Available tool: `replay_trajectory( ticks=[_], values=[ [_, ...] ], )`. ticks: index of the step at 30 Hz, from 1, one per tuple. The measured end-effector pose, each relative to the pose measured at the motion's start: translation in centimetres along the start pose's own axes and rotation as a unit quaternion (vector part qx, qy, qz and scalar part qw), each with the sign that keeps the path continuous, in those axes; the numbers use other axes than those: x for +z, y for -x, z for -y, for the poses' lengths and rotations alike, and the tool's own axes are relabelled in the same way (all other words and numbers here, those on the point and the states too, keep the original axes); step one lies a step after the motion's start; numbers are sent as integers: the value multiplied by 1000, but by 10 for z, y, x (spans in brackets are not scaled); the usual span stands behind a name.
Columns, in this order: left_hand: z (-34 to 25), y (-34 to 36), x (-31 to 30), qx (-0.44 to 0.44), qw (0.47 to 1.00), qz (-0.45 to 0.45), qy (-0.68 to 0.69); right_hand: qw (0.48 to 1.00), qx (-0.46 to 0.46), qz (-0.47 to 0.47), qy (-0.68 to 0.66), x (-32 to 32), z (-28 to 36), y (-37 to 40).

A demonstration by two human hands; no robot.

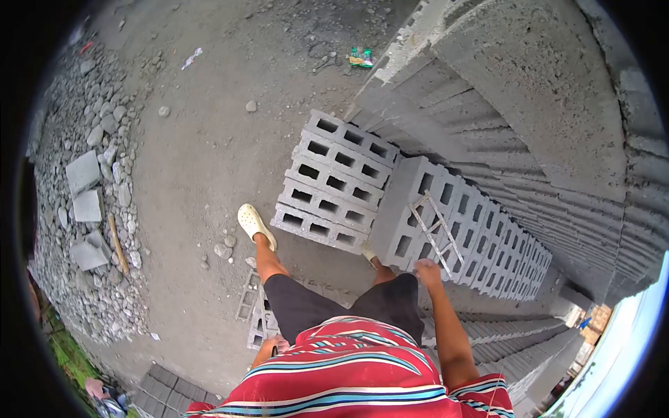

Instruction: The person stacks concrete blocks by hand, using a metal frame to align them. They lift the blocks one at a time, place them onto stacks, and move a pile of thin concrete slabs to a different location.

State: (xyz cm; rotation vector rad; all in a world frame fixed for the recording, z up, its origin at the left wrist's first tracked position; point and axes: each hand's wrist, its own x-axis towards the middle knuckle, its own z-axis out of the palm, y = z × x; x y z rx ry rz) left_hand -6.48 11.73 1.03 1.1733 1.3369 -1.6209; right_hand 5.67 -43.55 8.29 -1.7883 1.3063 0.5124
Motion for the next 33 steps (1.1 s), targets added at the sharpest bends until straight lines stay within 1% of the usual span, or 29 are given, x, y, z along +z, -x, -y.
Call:
replay_trajectory(
  ticks=[1, 2, 3, 4, 5, 6, 7, 9, 11, 13, 15, 17, 21, 23, 24, 25, 27, 28, 30, 31, 33],
  values=[
    [-46, 13, -38, 38, 998, -16, -48, 999, -1, -5, -42, 18, 7, 30],
    [-80, 51, -56, 55, 995, -23, -84, 998, 9, -1, -64, 24, 1, 69],
    [-111, 54, -98, 128, 985, -86, -72, 1000, 3, -1, -10, 41, -13, 97],
    [-137, 31, -150, 227, 963, -145, 14, 999, -17, 7, 37, 60, -18, 108],
    [-186, 76, -169, 261, 937, -217, 81, 997, 3, 3, 78, 71, -12, 123],
    [-230, 108, -194, 311, 914, -207, 156, 993, 25, 5, 114, 83, -3, 143],
    [-267, 129, -223, 348, 902, -180, 180, 988, 49, 8, 146, 97, 0, 163],
    [-330, 178, -257, 422, 882, -169, 123, 995, 64, -30, 77, 112, -18, 179],
    [-380, 216, -265, 429, 883, -188, 24, 995, 70, -70, 8, 123, -19, 186],
    [-413, 247, -252, 420, 882, -203, -69, 991, 71, -98, -62, 129, -11, 196],
    [-429, 257, -223, 397, 880, -214, -148, 984, 68, -119, -113, 144, -12, 191],
    [-433, 266, -179, 375, 881, -183, -223, 976, 62, -130, -163, 168, -22, 167],
    [-408, 298, -58, 413, 804, -114, -413, 935, 78, -121, -324, 241, -55, 109],
    [-394, 318, 6, 425, 729, -100, -528, 933, 116, -143, -309, 267, -58, 91],
    [-390, 323, 24, 421, 689, -93, -583, 932, 140, -149, -301, 280, -60, 90],
    [-394, 321, 33, 427, 658, -85, -614, 934, 161, -138, -287, 285, -59, 93],
    [-405, 319, 49, 440, 595, -61, -670, 925, 239, -217, -199, 294, -52, 112],
    [-408, 324, 54, 431, 571, -80, -694, 915, 277, -254, -148, 299, -50, 117],
    [-417, 335, 60, 417, 519, -107, -738, 919, 293, -258, -52, 314, -66, 124],
    [-430, 337, 58, 416, 519, -104, -740, 918, 306, -253, -3, 327, -71, 131],
    [-465, 340, 47, 400, 523, -97, -746, 917, 336, -188, 103, 353, -77, 139]
  ],
)
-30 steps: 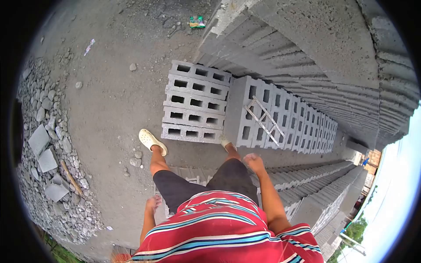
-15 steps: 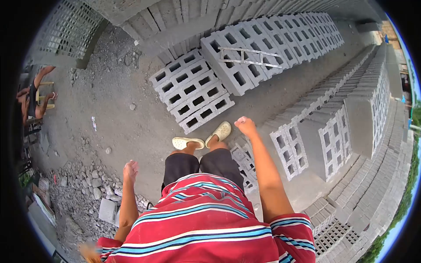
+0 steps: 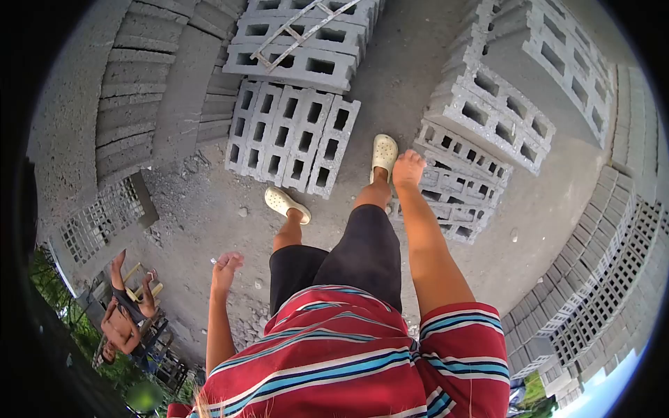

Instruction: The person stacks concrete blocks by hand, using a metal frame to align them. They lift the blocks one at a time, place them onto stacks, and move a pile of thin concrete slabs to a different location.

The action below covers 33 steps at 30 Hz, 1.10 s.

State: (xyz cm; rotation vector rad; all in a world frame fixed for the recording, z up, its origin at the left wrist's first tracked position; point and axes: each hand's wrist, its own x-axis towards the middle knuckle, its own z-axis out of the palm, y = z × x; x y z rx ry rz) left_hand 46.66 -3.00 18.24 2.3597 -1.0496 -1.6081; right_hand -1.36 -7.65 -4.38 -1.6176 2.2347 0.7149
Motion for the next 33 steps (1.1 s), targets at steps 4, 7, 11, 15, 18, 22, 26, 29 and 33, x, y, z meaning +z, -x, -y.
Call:
replay_trajectory(
  ticks=[4, 7, 11, 15, 18, 22, 26, 29, 33],
  values=[
    [27, -47, -52, -12, 994, 55, -92, 958, -61, 130, 247, 27, 15, 43],
    [43, -94, -80, -8, 989, 49, -138, 912, -53, 228, 337, 89, 62, 78],
    [67, -151, -65, -5, 997, 44, -60, 943, 69, 246, 215, 131, 140, 99],
    [67, -179, 18, -94, 987, 129, 4, 990, 56, 133, -7, 105, 176, 2],
    [86, -216, 116, -218, 955, 191, 60, 974, -94, -181, -101, 58, 190, -87],
    [103, -260, 245, -371, 892, 162, 198, 986, -165, 0, -16, 46, 202, -147],
    [107, -295, 327, -335, 870, 30, 362, 980, -190, -47, -23, 78, 209, -158],
    [97, -313, 356, -343, 850, -84, 390, 981, -158, -71, -91, 97, 214, -165],
    [85, -315, 367, -363, 813, -191, 413, 977, -168, -53, -120, 93, 208, -163]
  ],
)
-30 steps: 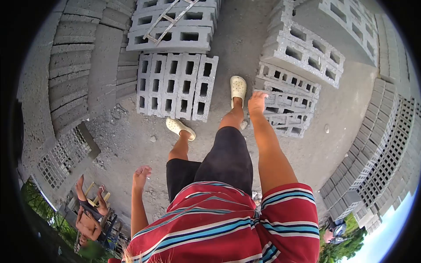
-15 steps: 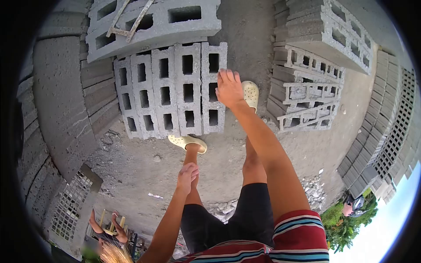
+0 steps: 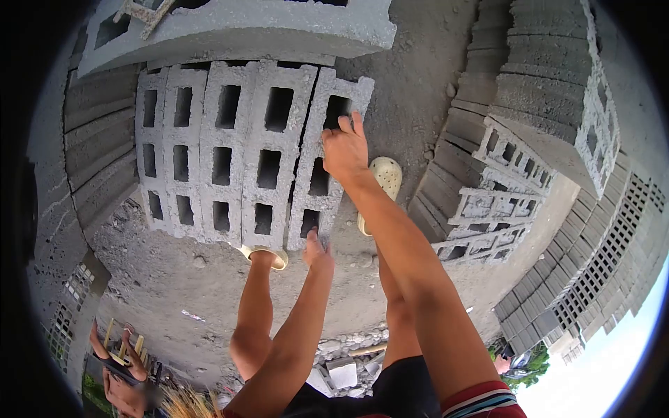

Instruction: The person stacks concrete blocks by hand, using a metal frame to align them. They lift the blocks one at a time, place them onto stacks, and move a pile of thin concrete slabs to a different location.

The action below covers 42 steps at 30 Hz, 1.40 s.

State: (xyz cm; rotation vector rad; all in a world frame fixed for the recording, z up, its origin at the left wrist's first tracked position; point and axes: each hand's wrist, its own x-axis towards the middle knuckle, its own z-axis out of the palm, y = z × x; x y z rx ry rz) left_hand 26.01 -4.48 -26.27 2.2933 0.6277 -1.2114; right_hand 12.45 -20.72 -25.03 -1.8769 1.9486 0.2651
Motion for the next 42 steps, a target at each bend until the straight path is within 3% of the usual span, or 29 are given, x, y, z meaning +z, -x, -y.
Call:
replay_trajectory(
  ticks=[3, 9, 11, 12, 14, 16, 19, 23, 24, 26, 28, 30, 35, 42],
  values=[
    [11, -1, -8, 4, 999, 26, 32, 1000, 0, -12, -8, 1, -3, 5],
    [36, 50, -72, -66, 996, -57, -36, 995, -13, 95, 0, -30, -3, 58],
    [26, 80, -103, -135, 988, -48, -61, 994, -11, 105, -2, -42, -2, 86],
    [12, 103, -125, -133, 985, -47, -96, 990, 11, 138, -4, -67, 2, 113],
    [-8, 128, -169, -121, 981, -15, -151, 993, 39, 110, -18, -89, 8, 144],
    [-35, 142, -196, -82, 978, 31, -191, 987, 97, 130, -22, -124, 21, 168],
    [-85, 158, -221, 7, 972, 49, -230, 980, 179, 82, -32, -174, 48, 190],
    [-153, 133, -234, 268, 912, 176, -256, 950, 304, -8, -68, -217, 100, 202],
    [-180, 140, -219, 328, 885, 201, -262, 942, 326, -42, -75, -226, 104, 199],
    [-241, 153, -196, 309, 851, 177, -385, 923, 355, -123, -88, -236, 121, 188],
    [-298, 187, -166, 438, 755, 74, -481, 893, 411, -123, -137, -247, 134, 164],
    [-346, 219, -137, 485, 717, 91, -493, 864, 451, -120, -189, -238, 138, 135],
    [-424, 222, -56, 552, 664, 72, -500, 819, 498, -121, -258, -233, 147, 57],
    [-477, 207, 9, 518, 673, 70, -524, 807, 517, -97, -269, -234, 154, -8]
  ],
)
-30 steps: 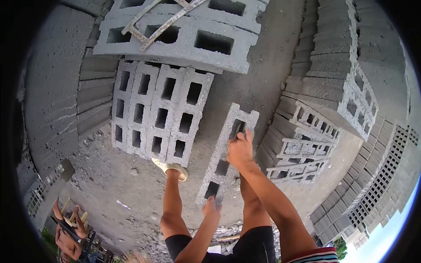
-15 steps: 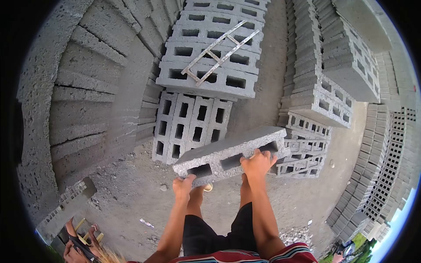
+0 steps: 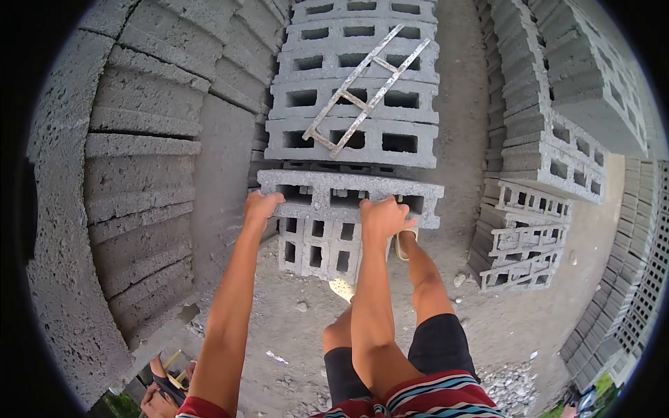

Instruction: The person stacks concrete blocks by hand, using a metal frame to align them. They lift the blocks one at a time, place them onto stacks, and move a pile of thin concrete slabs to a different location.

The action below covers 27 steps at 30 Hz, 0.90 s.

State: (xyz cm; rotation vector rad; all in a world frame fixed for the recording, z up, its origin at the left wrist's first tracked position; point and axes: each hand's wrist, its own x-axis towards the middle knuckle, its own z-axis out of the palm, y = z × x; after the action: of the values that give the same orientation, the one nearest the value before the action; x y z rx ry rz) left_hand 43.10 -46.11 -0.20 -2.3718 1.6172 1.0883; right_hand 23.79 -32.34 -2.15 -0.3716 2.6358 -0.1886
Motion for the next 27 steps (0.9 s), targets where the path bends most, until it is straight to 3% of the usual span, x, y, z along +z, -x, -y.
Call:
replay_trajectory(
  ticks=[4, 9, 12, 16, 17, 20, 23, 24, 26, 27],
  values=[
    [-13, -15, -1, -11, 1000, 6, 2, 1000, 10, 13, 16, 9, 16, -8],
    [7, -63, 15, -30, 999, 23, 15, 999, 0, -35, 3, 28, 27, -11],
    [12, -70, 17, 8, 999, -11, 46, 999, -6, -32, 5, 28, 38, -10],
    [17, -51, 20, 26, 987, -84, 137, 999, -8, -15, 28, 30, 47, -2],
    [17, -40, 22, 46, 987, -114, 107, 999, 2, -21, 41, 30, 52, -1],
    [5, 40, 29, 86, 980, -141, 113, 999, -4, -21, 35, 33, 50, -1],
    [10, 59, 78, -94, 919, -25, 382, 999, -23, 10, 31, 26, 47, 1],
    [12, 44, 82, -185, 885, 88, 417, 999, -43, 30, -15, 19, 42, -2],
    [-5, 30, 90, -263, 815, 102, 506, 988, -85, 77, -106, -3, 27, -4],
    [-9, 19, 94, -287, 772, 88, 560, 981, -156, 55, -98, -30, 18, -5]
  ],
)
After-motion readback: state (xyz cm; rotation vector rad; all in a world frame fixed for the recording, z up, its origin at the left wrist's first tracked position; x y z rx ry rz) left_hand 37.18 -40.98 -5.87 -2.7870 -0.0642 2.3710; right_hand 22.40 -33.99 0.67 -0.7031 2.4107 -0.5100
